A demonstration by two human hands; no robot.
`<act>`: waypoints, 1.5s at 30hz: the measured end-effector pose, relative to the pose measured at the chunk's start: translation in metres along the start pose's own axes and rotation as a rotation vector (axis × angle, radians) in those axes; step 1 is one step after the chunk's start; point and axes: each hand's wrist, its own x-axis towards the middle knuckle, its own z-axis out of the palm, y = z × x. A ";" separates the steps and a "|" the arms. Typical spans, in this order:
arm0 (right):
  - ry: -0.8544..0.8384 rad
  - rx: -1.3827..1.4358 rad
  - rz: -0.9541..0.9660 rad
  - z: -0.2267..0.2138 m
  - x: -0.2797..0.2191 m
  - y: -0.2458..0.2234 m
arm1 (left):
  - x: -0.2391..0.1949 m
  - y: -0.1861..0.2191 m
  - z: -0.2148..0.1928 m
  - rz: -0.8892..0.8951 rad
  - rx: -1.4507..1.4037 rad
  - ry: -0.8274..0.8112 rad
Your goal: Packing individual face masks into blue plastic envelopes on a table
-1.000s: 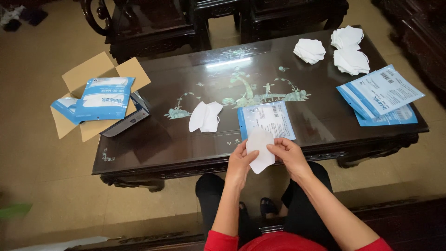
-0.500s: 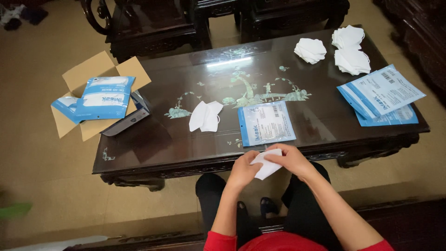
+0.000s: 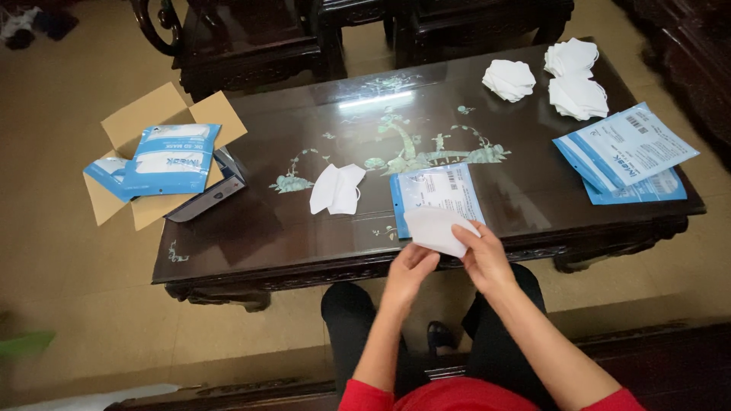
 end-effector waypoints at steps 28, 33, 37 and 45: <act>-0.373 -0.748 -0.053 0.054 -0.003 0.006 | -0.010 0.029 -0.054 -0.125 0.250 0.092; -0.059 -0.243 -0.028 0.039 0.024 0.037 | -0.003 -0.001 -0.032 -0.059 -0.437 0.217; -0.009 -0.159 -0.021 0.051 0.019 0.063 | -0.007 -0.013 0.002 0.029 -0.500 0.211; -0.037 -1.143 -0.285 0.063 0.066 0.031 | 0.024 0.034 -0.062 0.074 -0.784 0.530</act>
